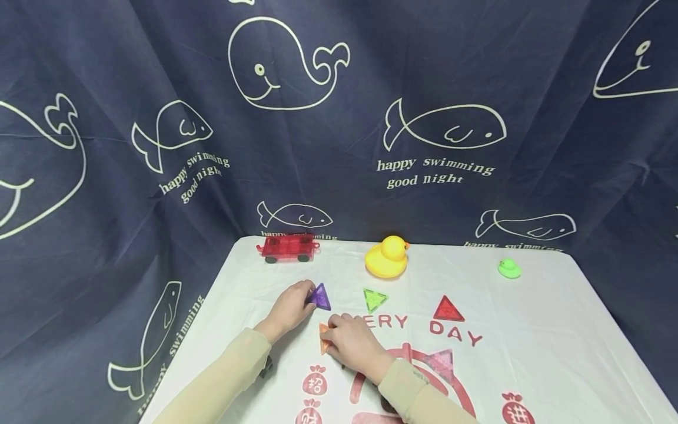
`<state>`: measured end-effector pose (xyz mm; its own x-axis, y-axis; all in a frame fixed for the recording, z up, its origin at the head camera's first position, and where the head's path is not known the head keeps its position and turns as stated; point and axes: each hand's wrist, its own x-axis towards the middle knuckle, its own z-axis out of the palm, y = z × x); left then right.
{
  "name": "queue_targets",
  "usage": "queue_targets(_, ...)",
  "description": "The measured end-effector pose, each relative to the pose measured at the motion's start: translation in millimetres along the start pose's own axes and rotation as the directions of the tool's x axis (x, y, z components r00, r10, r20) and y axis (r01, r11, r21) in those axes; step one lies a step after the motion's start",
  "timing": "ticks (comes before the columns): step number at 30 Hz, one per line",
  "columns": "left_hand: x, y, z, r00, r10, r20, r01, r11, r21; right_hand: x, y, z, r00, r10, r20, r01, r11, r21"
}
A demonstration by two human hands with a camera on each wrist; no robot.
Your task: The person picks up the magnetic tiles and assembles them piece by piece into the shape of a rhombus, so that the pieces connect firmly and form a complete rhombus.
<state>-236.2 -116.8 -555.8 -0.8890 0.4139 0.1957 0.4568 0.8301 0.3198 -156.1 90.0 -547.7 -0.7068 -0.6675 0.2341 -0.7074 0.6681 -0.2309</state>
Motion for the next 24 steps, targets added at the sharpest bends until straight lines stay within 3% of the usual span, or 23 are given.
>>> queue_targets(13,-3.6,-6.7,-0.1,0.999,-0.028,0.020,0.027,0.999,0.033,11.3,8,0,0.995,0.100,-0.031,-0.100,0.995,0.005)
queue_targets(24,-7.3,-3.0,-3.0,0.998,-0.055,0.042,0.054,0.998,0.029,17.4,11,3,0.988,0.122,-0.095,-0.125,0.992,-0.025)
